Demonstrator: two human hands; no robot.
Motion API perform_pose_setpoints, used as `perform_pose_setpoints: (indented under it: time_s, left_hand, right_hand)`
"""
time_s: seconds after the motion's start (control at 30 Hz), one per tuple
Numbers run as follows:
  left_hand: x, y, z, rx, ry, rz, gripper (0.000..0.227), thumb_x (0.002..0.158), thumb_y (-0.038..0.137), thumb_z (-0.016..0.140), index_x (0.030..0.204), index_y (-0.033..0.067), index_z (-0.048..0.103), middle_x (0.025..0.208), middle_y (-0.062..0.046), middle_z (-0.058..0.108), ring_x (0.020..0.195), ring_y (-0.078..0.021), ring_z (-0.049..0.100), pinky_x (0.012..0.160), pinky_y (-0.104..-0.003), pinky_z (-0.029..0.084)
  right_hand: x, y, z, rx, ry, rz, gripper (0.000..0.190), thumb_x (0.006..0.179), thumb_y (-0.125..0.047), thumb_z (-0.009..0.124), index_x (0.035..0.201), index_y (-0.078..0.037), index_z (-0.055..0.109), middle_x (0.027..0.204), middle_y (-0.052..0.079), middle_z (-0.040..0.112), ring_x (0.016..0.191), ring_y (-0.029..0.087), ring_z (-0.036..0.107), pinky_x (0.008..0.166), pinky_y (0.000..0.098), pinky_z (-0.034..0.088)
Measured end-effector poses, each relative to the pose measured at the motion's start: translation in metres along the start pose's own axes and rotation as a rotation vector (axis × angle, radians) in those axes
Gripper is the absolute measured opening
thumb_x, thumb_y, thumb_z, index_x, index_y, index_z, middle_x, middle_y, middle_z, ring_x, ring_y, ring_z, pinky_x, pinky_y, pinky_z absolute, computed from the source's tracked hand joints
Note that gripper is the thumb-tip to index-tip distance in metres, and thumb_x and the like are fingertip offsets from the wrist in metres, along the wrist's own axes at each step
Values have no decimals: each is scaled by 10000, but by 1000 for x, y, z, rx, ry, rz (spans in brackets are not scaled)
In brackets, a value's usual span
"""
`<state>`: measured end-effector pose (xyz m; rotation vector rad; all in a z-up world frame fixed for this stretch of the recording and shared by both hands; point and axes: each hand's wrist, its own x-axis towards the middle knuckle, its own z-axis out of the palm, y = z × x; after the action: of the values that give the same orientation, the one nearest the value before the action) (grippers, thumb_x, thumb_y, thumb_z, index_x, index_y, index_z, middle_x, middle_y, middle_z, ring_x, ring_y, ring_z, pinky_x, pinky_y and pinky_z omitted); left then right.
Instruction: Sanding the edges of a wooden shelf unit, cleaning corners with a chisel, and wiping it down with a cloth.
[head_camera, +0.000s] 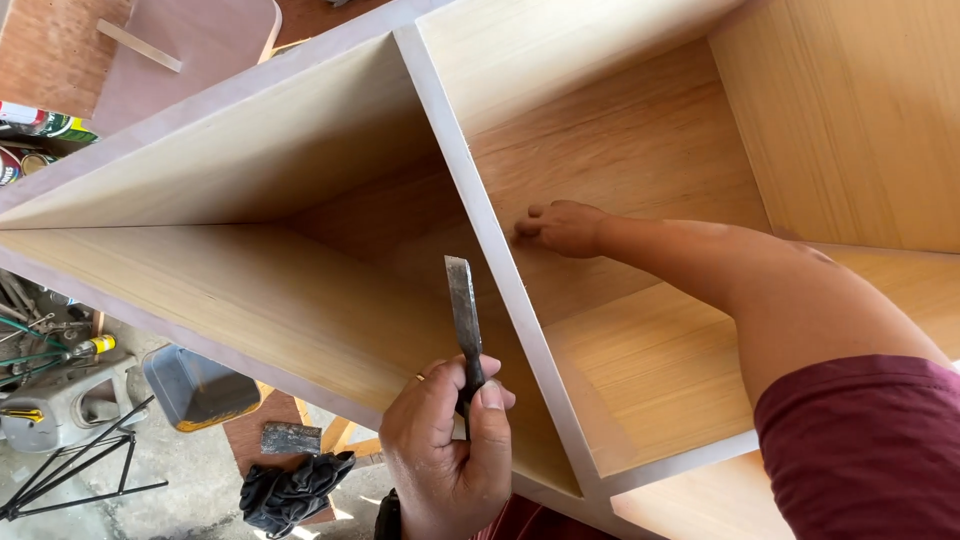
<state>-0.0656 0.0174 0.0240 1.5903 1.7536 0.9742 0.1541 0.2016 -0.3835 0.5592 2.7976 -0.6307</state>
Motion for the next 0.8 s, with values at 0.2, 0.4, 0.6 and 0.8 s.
perform_pose_setpoints:
  time_s: [0.2, 0.4, 0.6, 0.8]
  left_hand:
    - [0, -5, -1, -16, 3, 44, 221, 980, 207, 553, 1019, 77, 727, 727, 12, 789, 674, -176, 744, 670, -325, 587]
    - [-1, -5, 0, -35, 5, 31, 220, 963, 193, 559, 1027, 73, 732, 729, 2, 791, 680, -172, 752, 672, -326, 596]
    - [0, -2, -1, -20, 10, 27, 230, 968, 222, 558, 1013, 86, 737, 714, 27, 794, 673, -164, 756, 660, -327, 593]
    - [0, -6, 1, -14, 20, 36, 223, 968, 223, 555, 1008, 96, 733, 714, 39, 783, 641, -154, 736, 608, -316, 571]
  right_hand:
    - [-35, 11, 17, -197, -52, -136, 285, 1005, -91, 526, 1233, -98, 696, 1484, -45, 514, 1161, 249, 543, 755, 435, 545]
    - [-59, 0, 7, -264, -36, -89, 588, 1081, -340, 466, 1622, -116, 421, 1567, -18, 439, 1294, 249, 470, 909, 439, 500]
    - [-44, 1, 58, -364, 269, -74, 821, 1098, -605, 309, 1766, -146, 181, 1844, 51, 191, 1679, 258, 201, 1288, 454, 209]
    - [-47, 0, 70, -434, 492, -75, 969, 1028, -730, 242, 1787, -145, 95, 1864, 68, 92, 1741, 253, 54, 1378, 487, 70]
